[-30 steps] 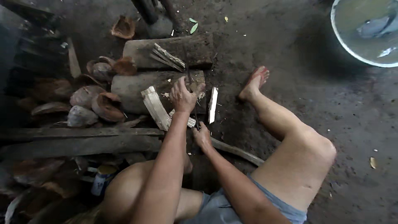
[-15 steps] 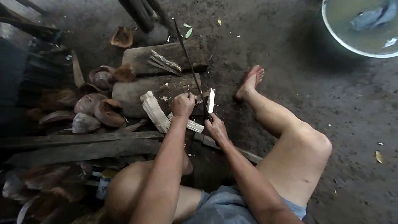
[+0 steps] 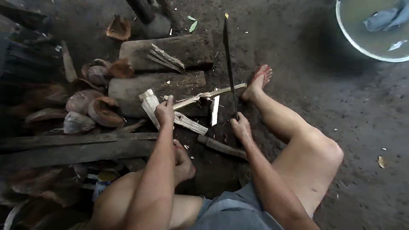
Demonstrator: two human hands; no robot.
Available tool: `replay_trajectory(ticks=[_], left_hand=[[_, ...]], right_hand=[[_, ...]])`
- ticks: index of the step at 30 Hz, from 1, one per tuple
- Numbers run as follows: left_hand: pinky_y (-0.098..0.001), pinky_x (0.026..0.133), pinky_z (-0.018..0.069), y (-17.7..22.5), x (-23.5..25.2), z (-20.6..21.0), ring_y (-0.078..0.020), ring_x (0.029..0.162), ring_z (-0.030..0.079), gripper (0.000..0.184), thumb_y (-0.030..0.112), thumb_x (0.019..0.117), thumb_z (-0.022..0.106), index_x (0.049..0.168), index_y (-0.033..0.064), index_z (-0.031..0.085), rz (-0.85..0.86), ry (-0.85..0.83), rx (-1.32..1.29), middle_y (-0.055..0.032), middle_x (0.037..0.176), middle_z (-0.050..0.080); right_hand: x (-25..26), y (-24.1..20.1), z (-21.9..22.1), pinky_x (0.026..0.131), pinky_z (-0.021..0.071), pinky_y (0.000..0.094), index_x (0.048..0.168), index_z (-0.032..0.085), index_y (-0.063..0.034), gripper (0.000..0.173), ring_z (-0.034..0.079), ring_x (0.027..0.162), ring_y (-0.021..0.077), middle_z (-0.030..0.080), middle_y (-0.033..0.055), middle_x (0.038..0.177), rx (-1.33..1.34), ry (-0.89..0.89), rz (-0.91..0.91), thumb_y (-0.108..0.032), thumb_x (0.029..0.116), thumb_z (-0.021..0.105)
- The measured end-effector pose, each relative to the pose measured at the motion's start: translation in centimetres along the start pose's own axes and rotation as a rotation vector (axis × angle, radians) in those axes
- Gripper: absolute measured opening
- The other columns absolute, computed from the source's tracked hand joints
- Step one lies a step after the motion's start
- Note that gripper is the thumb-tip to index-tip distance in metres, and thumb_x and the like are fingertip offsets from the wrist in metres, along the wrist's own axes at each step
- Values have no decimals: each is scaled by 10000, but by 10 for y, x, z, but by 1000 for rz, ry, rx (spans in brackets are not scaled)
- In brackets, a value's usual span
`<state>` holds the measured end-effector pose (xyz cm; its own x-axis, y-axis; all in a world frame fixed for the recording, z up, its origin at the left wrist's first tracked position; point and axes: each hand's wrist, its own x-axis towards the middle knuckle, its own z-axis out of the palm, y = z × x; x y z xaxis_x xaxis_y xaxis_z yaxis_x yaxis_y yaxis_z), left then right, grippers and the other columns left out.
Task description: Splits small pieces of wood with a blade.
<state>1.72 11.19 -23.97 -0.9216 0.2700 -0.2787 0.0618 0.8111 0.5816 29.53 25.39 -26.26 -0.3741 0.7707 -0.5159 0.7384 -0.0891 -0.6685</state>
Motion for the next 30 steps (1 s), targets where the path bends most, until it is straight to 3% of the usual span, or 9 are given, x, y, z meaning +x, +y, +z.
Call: replay_trajectory(ticks=[4, 6, 9, 12, 13, 16, 20, 25, 30], left_hand=[[-653, 937, 508, 29, -13, -4, -401, 1023, 699, 698, 679, 1001, 476, 1108, 45, 749, 126, -59, 61, -217, 1048, 734], [-630, 999, 506, 35, -21, -4, -370, 1108, 691, 653, 667, 966, 567, 1197, 79, 731, 184, -153, 106, -185, 1148, 731], [-643, 1028, 497, 40, -29, -5, -377, 1188, 657, 539, 476, 921, 745, 1329, 131, 676, 241, -384, 267, -174, 1258, 697], [-631, 983, 522, 52, -45, -17, -334, 1109, 701, 364, 423, 968, 690, 1239, 189, 754, 254, -428, 330, -122, 1162, 748], [-630, 936, 541, 58, -51, -28, -325, 1038, 718, 332, 424, 984, 660, 1190, 188, 769, 232, -415, 288, -120, 1096, 758], [-624, 872, 564, 75, -65, -70, -322, 955, 729, 347, 450, 997, 639, 1181, 181, 758, 172, -343, 174, -135, 1058, 751], [-630, 867, 562, 86, -60, -96, -366, 932, 721, 435, 469, 968, 680, 1203, 105, 720, 193, -225, 264, -183, 1055, 727], [-654, 943, 524, 77, -34, -53, -431, 1049, 691, 584, 528, 889, 767, 1168, 18, 705, 259, -137, 284, -235, 1070, 721], [-639, 969, 523, 71, -22, -17, -416, 1078, 687, 616, 490, 827, 843, 1210, 36, 680, 291, -234, 193, -230, 1114, 712]], right_hand=[[-19, 1, 50, 802, 569, 510, 1319, 641, -151, 369, 701, 886, 252, 722, 112, 1005, 21, -83, -54, -284, 990, 541], [-15, 13, 80, 742, 579, 498, 1309, 631, -148, 365, 702, 814, 248, 715, 112, 970, 34, -124, -39, -287, 991, 518], [-2, 36, 108, 780, 569, 535, 1375, 563, -137, 394, 704, 889, 308, 704, 163, 1060, -1, -210, 99, -288, 1015, 506], [5, 43, 109, 887, 547, 563, 1427, 529, -120, 430, 682, 1052, 336, 682, 190, 1192, 45, -249, 198, -277, 1028, 514], [7, 42, 105, 875, 546, 555, 1422, 535, -112, 426, 674, 1037, 330, 674, 193, 1189, 84, -256, 218, -272, 1027, 519], [9, 41, 101, 723, 558, 478, 1364, 563, -105, 385, 658, 833, 263, 660, 159, 1058, 193, -271, 246, -258, 1011, 535], [5, 36, 93, 594, 553, 434, 1234, 621, -86, 316, 624, 635, 223, 652, 121, 872, 234, -220, 236, -274, 987, 556], [-39, 33, 70, 564, 539, 452, 1240, 634, -92, 335, 619, 625, 229, 647, 114, 836, 201, -144, 124, -248, 955, 552], [-72, 17, 46, 569, 574, 410, 1282, 634, -107, 380, 635, 585, 173, 670, 56, 786, 163, -104, -218, -346, 1012, 515]])
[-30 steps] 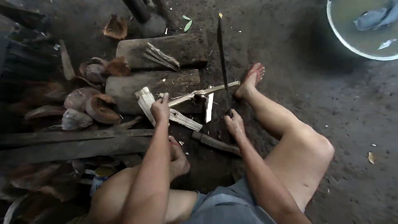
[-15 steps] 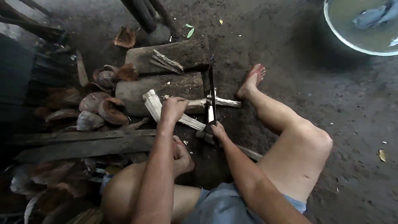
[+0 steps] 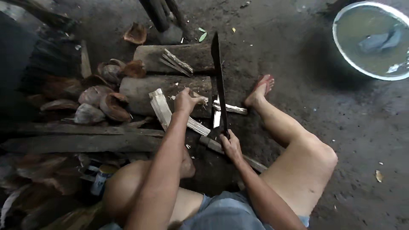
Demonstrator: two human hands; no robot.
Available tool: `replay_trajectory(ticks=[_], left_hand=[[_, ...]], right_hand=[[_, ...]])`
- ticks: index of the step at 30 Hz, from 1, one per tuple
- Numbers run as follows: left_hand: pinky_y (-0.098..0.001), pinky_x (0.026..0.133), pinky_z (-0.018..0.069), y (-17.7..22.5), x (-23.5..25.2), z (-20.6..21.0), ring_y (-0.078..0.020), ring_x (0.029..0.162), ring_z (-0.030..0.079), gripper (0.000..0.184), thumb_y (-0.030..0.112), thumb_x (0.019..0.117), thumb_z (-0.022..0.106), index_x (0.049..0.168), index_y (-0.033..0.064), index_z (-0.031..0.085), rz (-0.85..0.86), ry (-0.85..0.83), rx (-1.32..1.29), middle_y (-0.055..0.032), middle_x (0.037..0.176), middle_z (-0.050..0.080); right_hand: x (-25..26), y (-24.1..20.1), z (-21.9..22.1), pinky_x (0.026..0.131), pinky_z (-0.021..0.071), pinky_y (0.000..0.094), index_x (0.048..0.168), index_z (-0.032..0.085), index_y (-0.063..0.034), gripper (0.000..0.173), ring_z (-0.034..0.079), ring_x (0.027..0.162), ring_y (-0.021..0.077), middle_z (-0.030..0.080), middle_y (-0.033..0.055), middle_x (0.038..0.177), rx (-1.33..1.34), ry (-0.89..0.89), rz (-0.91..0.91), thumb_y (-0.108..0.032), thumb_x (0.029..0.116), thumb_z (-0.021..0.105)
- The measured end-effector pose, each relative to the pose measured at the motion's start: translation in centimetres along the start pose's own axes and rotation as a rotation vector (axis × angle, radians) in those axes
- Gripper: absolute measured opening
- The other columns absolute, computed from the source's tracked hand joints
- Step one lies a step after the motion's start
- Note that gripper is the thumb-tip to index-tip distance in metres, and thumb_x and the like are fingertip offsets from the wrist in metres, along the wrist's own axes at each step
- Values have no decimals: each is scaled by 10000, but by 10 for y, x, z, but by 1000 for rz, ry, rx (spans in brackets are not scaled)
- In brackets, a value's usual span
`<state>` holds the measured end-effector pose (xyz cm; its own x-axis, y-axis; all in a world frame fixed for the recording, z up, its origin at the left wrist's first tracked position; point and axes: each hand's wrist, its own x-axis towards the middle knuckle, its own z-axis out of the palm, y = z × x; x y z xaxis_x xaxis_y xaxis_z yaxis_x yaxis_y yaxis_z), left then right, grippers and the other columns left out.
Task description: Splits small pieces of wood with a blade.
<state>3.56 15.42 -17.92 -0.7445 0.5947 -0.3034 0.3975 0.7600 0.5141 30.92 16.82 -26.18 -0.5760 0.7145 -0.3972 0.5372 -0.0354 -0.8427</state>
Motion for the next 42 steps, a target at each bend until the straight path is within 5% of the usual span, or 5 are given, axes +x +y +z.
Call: replay_trajectory(ticks=[5, 15, 26, 34, 42], left_hand=[[-603, 994, 528, 7, 0, 8, -381, 1124, 683, 477, 185, 893, 794, 1325, 74, 628, 41, -65, -156, -199, 1208, 701], [-535, 1027, 526, 8, 15, 28, -297, 1125, 696, 445, 335, 951, 738, 1319, 93, 673, 60, 5, -240, -135, 1207, 723], [-569, 968, 550, 16, 17, 26, -307, 1061, 715, 306, 290, 957, 711, 1196, 99, 719, 54, -3, -246, -134, 1118, 743], [-577, 1012, 527, 7, 24, 38, -329, 1116, 694, 401, 340, 972, 713, 1273, 77, 678, 67, -66, -263, -164, 1186, 718], [-545, 959, 554, 31, 2, -6, -301, 1024, 718, 322, 307, 1004, 675, 1238, 86, 695, 142, 78, -197, -147, 1103, 737]], right_hand=[[0, -32, -5, 620, 554, 413, 1193, 668, -106, 330, 648, 653, 156, 675, 31, 772, -169, 53, -250, -316, 1006, 494], [20, -59, -1, 591, 537, 421, 1096, 678, -118, 312, 632, 620, 166, 641, 22, 709, -294, 93, -281, -355, 1028, 487], [45, -61, 4, 625, 533, 454, 1105, 658, -152, 301, 639, 651, 201, 632, 32, 716, -394, 54, -173, -382, 1041, 474], [49, -61, 0, 668, 546, 491, 1146, 654, -154, 318, 674, 715, 240, 668, 60, 770, -449, 38, -139, -388, 1040, 466], [50, -82, -4, 666, 558, 484, 1145, 668, -116, 267, 689, 716, 245, 693, 78, 789, -422, 84, -241, -295, 1008, 524]])
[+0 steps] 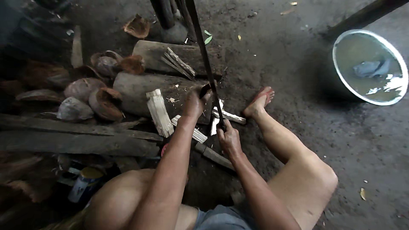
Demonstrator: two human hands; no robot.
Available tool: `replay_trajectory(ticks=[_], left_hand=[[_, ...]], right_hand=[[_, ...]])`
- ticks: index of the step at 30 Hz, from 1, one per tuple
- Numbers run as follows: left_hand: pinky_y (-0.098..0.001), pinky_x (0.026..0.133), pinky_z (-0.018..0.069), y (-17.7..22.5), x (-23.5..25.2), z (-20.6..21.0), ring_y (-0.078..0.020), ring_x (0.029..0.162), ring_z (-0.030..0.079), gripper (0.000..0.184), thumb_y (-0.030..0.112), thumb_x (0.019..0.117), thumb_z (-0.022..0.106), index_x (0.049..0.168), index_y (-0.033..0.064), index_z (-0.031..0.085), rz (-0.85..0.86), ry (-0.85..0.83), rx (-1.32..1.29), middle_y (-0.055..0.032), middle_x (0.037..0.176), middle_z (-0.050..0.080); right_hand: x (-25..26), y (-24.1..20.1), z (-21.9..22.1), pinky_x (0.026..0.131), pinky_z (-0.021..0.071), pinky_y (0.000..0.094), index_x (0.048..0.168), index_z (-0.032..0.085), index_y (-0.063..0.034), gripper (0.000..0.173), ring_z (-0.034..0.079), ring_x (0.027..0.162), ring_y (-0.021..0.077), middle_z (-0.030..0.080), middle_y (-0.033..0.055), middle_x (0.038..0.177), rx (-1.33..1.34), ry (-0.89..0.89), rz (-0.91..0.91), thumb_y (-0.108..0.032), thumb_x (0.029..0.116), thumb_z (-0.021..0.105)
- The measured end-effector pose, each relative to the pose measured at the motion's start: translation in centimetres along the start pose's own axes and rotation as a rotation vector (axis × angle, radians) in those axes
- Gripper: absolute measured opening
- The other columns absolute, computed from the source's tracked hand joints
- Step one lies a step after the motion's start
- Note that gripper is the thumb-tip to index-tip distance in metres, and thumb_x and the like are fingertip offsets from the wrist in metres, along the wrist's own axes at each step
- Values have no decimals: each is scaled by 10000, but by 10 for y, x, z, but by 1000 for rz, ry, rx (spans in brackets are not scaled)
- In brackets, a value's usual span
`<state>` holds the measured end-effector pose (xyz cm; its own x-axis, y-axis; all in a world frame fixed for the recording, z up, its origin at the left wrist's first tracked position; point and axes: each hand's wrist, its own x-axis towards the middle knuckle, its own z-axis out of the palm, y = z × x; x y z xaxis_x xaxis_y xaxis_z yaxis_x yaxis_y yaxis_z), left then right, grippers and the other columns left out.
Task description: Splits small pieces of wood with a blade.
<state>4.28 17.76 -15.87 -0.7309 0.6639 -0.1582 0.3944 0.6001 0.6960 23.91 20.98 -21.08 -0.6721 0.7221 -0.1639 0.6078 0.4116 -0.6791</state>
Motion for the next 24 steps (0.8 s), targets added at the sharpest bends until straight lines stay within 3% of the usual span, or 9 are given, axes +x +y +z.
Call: replay_trajectory(ticks=[2, 4, 6, 11, 13, 15, 19, 22, 24], left_hand=[[-528, 927, 573, -7, 2, 9, -278, 982, 724, 300, 309, 998, 678, 1207, 96, 712, -8, 70, -9, -123, 1067, 743], [-597, 894, 573, -31, 8, 31, -332, 972, 731, 325, 348, 1008, 650, 1199, 92, 709, -87, 61, -21, -153, 1045, 746], [-609, 942, 557, -41, 12, 38, -347, 1029, 724, 341, 339, 1012, 649, 1244, 95, 699, -139, 41, -53, -168, 1101, 743], [-578, 911, 571, -19, 5, 18, -340, 966, 733, 370, 380, 1007, 664, 1138, 40, 726, -43, 151, -24, -171, 1020, 748], [-520, 875, 593, -6, -3, 11, -282, 901, 740, 332, 333, 988, 696, 1133, 37, 729, 38, 252, -32, -142, 995, 754], [-473, 867, 608, -6, -5, 14, -237, 895, 746, 300, 312, 975, 711, 1153, 73, 742, 71, 303, -26, -110, 1011, 764], [-615, 975, 537, -45, 3, 40, -387, 1084, 700, 434, 376, 977, 704, 1285, 71, 674, -177, 29, 18, -205, 1138, 727], [-604, 987, 532, -39, 1, 34, -373, 1082, 705, 418, 369, 992, 689, 1276, 63, 681, -181, 12, 17, -196, 1131, 732], [-587, 947, 559, -18, -1, 15, -341, 1008, 728, 372, 359, 990, 693, 1218, 65, 707, -38, 126, -12, -170, 1076, 746]], right_hand=[[7, -3, 6, 711, 568, 499, 1187, 651, -120, 273, 706, 769, 264, 708, 94, 835, -10, -77, 70, -293, 1017, 527], [14, -3, 17, 762, 573, 527, 1265, 623, -148, 308, 720, 841, 288, 724, 110, 902, -36, -174, 177, -324, 1033, 521], [19, -7, 22, 776, 576, 538, 1310, 614, -160, 341, 727, 865, 298, 732, 118, 925, -40, -191, 209, -340, 1040, 513], [11, -24, -2, 734, 571, 509, 1263, 638, -117, 331, 712, 795, 279, 713, 110, 857, -4, -111, 125, -326, 1043, 507], [6, -27, -10, 716, 571, 489, 1202, 653, -97, 295, 701, 765, 261, 705, 101, 837, 17, -76, 86, -298, 1029, 523], [9, -21, -6, 727, 572, 495, 1228, 639, -106, 296, 706, 781, 266, 710, 107, 857, 11, -103, 99, -293, 1024, 534], [22, -8, 10, 836, 573, 556, 1389, 586, -157, 404, 725, 933, 318, 737, 146, 1009, -28, -264, 194, -342, 1036, 517], [14, -12, -3, 772, 568, 538, 1318, 616, -154, 372, 714, 846, 293, 720, 115, 913, -30, -213, 138, -363, 1033, 503], [5, -25, -23, 718, 582, 498, 1213, 671, -90, 336, 705, 755, 250, 711, 96, 830, 21, -38, -9, -329, 1023, 532]])
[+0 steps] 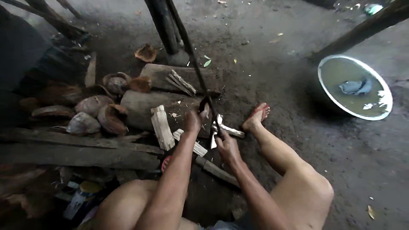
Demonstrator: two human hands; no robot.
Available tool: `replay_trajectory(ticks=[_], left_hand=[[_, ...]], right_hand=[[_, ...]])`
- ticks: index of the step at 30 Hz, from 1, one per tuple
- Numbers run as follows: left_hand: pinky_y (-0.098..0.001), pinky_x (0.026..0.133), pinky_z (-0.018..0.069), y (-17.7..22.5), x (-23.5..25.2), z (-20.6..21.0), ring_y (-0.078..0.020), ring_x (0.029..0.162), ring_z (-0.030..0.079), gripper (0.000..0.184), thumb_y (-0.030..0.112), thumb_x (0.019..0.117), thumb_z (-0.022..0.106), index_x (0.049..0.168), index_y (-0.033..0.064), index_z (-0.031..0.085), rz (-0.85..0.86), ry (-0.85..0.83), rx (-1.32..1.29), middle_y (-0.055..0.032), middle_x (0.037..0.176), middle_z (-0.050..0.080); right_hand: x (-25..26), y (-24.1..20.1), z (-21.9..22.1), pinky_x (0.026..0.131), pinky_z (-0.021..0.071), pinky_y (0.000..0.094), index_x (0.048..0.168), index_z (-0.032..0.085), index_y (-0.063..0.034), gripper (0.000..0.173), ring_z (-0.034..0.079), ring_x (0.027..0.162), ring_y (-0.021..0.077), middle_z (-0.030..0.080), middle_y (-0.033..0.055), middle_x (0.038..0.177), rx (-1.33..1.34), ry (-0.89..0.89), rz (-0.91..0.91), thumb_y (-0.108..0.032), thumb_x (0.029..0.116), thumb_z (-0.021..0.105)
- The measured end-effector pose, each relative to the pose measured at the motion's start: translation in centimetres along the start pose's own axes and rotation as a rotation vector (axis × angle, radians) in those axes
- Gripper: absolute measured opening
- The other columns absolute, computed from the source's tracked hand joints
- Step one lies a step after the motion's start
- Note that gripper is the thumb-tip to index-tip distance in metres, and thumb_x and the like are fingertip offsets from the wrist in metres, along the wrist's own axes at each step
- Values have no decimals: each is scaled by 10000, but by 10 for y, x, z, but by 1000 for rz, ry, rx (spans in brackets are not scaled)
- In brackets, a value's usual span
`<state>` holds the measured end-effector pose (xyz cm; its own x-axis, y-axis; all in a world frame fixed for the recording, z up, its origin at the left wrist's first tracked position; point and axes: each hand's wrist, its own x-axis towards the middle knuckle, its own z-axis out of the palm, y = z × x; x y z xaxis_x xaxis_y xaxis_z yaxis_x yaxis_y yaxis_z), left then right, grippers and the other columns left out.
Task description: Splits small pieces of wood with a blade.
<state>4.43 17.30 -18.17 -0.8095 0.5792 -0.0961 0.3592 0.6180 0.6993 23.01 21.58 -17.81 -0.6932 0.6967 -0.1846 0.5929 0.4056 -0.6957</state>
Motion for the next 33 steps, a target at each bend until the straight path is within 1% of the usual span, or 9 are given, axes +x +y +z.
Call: replay_trajectory(ticks=[4, 7, 9, 11, 15, 21, 28, 30, 33], left_hand=[[-344, 889, 601, 74, -7, -67, -145, 975, 729, 329, 261, 946, 754, 1220, 80, 744, 562, 438, -172, -64, 1106, 764], [-324, 878, 591, 103, -5, -93, -161, 1019, 713, 354, 180, 914, 799, 1229, 32, 734, 798, 597, -286, -96, 1151, 752], [-357, 880, 620, 70, -13, -82, -163, 969, 729, 367, 248, 922, 791, 1238, 73, 731, 539, 429, -129, -80, 1096, 756], [-599, 947, 559, 15, -28, -52, -377, 1080, 700, 462, 247, 938, 735, 1352, 69, 631, 58, -75, 160, -213, 1196, 703], [-620, 1037, 496, -64, -42, -7, -398, 1284, 606, 596, 187, 994, 584, 1569, 172, 428, -402, -301, 279, -202, 1414, 606], [-612, 1050, 481, -89, -50, -8, -404, 1261, 615, 503, 232, 1045, 531, 1533, 126, 470, -484, -135, 72, -216, 1362, 637], [-670, 998, 492, -110, -49, 15, -435, 1201, 642, 485, 252, 1050, 516, 1519, 132, 481, -519, -141, -13, -234, 1300, 665], [-657, 1003, 497, -115, -47, 19, -426, 1205, 644, 480, 264, 1049, 521, 1510, 132, 491, -525, -144, 0, -227, 1304, 666], [-626, 1041, 487, -113, -43, 16, -416, 1239, 629, 489, 243, 1055, 513, 1525, 114, 473, -541, -157, -1, -236, 1348, 639]], right_hand=[[-17, -41, -45, 494, 539, 342, 1044, 636, -60, 211, 598, 531, 117, 613, 10, 657, 185, 322, -361, -242, 1026, 531], [-16, -57, -54, 438, 516, 296, 1001, 610, -88, 204, 563, 484, 83, 576, -19, 624, 282, 334, -399, -266, 1066, 536], [-5, -44, -33, 568, 563, 395, 1058, 630, -68, 220, 640, 598, 177, 637, 61, 706, 132, 155, -194, -274, 1046, 553], [22, -3, 13, 828, 574, 546, 1233, 660, -87, 324, 713, 900, 300, 723, 151, 978, 13, -128, 115, -311, 1032, 540], [36, 19, 46, 883, 553, 564, 1280, 653, -91, 420, 709, 989, 324, 723, 161, 1067, -4, -199, 225, -403, 1047, 497], [-4, -21, -15, 624, 556, 444, 1090, 687, -79, 313, 627, 628, 191, 636, 59, 731, 245, 83, -43, -344, 1038, 529], [-5, -114, -138, 468, 584, 320, 1024, 532, -137, 65, 617, 521, 127, 618, -21, 696, 749, 475, -729, -151, 1078, 500], [22, -65, -106, 444, 564, 317, 1078, 539, -18, 153, 621, 548, 128, 614, 25, 724, 560, 547, -762, -169, 1085, 511], [25, 1, -14, 661, 608, 462, 1247, 614, 14, 356, 692, 740, 235, 693, 134, 905, 76, 196, -150, -270, 1042, 549]])
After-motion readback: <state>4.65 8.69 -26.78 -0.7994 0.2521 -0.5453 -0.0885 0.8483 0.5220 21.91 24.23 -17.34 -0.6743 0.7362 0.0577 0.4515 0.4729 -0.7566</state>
